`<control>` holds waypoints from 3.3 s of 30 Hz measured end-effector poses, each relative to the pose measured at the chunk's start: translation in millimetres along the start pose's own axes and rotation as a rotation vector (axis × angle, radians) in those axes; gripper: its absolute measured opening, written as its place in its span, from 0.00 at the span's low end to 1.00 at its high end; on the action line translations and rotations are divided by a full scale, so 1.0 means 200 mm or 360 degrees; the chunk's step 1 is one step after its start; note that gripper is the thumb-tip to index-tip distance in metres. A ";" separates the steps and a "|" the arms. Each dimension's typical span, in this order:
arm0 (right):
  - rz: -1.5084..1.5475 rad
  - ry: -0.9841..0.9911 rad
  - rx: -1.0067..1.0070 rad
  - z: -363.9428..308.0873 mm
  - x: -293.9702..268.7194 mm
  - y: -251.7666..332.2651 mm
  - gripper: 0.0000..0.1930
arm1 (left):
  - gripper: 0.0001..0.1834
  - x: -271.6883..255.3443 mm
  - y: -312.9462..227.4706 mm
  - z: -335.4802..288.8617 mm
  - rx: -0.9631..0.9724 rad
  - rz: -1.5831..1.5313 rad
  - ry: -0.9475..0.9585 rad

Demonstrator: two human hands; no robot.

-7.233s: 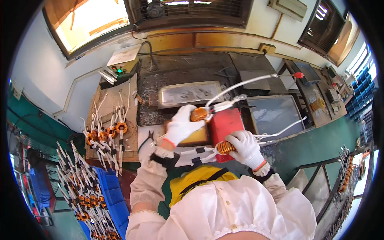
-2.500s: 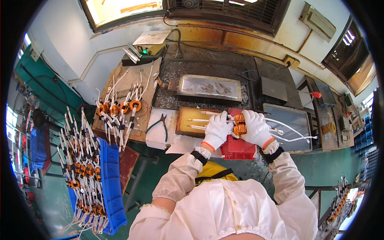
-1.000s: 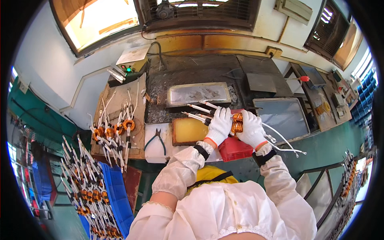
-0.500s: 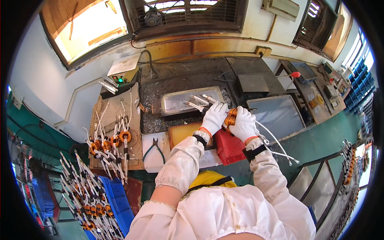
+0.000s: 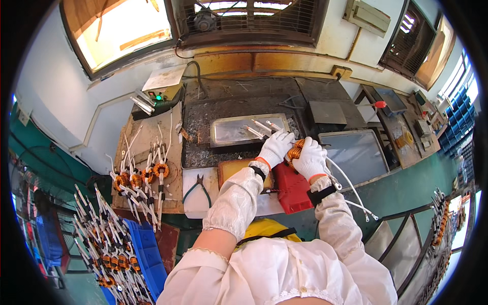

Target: Tinning the exposed ends of coiled copper components by dipping them into a molten solder bath.

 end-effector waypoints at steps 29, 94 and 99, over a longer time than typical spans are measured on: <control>-0.0014 -0.0209 0.0002 0.02 -0.01 0.05 0.28 | 0.16 -0.01 0.06 0.01 0.0011 -0.0190 0.0265; -0.0071 -0.0161 -0.0004 0.06 -0.01 0.09 0.23 | 0.17 0.02 0.09 0.01 -0.0149 -0.0385 0.0495; -0.0067 -0.0166 -0.0009 0.05 -0.02 0.10 0.24 | 0.20 0.06 0.10 -0.02 -0.0149 -0.0373 0.0488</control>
Point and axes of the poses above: each hand's wrist, its own z-axis towards the middle knuckle, its own x-axis out of the palm, y = z × x, the point moved 2 cm from there along z, towards the middle knuckle, and after that the axes turned 3 degrees about -y, right-handed, at the moved point
